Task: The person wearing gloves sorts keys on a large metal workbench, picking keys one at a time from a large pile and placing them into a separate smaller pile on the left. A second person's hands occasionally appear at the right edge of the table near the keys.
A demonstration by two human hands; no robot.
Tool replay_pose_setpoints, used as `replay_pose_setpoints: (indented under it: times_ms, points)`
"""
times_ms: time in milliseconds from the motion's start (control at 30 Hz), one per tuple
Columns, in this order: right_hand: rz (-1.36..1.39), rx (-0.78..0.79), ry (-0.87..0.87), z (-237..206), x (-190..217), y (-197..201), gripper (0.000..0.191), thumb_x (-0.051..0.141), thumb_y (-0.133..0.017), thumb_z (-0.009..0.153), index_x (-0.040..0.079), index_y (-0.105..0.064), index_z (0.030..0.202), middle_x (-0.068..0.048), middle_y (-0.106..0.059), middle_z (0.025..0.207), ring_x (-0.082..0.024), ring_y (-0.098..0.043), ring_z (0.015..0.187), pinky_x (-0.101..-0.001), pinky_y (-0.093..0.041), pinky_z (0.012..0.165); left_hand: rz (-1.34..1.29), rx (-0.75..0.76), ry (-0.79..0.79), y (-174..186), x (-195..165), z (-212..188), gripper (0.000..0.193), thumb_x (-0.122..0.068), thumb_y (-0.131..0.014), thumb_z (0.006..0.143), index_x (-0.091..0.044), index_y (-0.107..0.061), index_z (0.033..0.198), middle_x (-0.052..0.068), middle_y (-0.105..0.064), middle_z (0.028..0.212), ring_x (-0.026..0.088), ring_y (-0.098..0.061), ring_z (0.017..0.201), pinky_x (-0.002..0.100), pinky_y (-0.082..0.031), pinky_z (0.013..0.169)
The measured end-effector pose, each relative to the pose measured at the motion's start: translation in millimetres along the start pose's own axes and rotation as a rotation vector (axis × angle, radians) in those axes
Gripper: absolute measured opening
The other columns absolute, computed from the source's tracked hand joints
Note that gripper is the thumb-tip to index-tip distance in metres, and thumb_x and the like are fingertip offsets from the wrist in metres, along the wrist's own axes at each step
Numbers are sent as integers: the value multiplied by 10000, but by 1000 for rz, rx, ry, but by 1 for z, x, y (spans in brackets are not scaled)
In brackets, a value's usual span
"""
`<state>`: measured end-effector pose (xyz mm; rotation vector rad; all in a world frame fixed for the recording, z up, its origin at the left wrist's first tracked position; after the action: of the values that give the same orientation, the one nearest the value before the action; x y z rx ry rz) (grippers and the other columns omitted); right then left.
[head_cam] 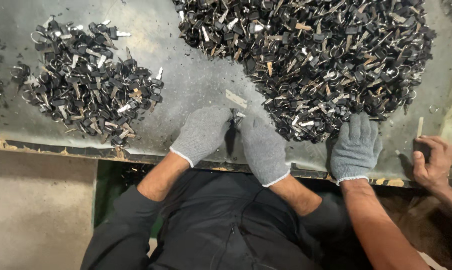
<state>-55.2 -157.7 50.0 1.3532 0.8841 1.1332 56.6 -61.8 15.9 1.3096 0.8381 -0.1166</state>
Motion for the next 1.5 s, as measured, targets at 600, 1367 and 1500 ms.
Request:
replay_pose_setpoints:
  times_ms: [600,1367,1500]
  points:
    - [429,293,-77,9,-21,-8,509,205,-602,911,-35,-466,1339,-317,-678,1031,-490,-704,820,-553,-563,709,-150,-126,48,11,0,-16,272,-257,-730,924,-134,-676,1161,136,-721,930,365,-716,830,486,-545,705]
    - [225,317,-201,23,-2,1,332,255,-538,1024,-15,-537,1216,-174,-712,716,-378,-733,617,-460,-579,487,164,-321,-78,1,-15,-26,335,-66,-640,837,-91,-668,1170,155,-679,986,325,-666,794,436,-531,696]
    - [139,479,-180,16,-3,-16,304,257,-546,1035,-23,-539,1154,-170,-732,712,-361,-740,643,-439,-585,527,132,-255,-6,-3,-13,-26,341,-51,-651,846,-78,-651,1186,145,-682,1005,342,-682,867,451,-541,743]
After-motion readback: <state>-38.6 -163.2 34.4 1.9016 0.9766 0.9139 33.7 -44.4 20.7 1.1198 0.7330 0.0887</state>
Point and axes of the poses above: each hand's wrist, its own z-axis towards the middle knuckle, its own y-axis out of the back of the hand, x = y × z, the point moved 5 cm from there along z, towards the middle knuckle
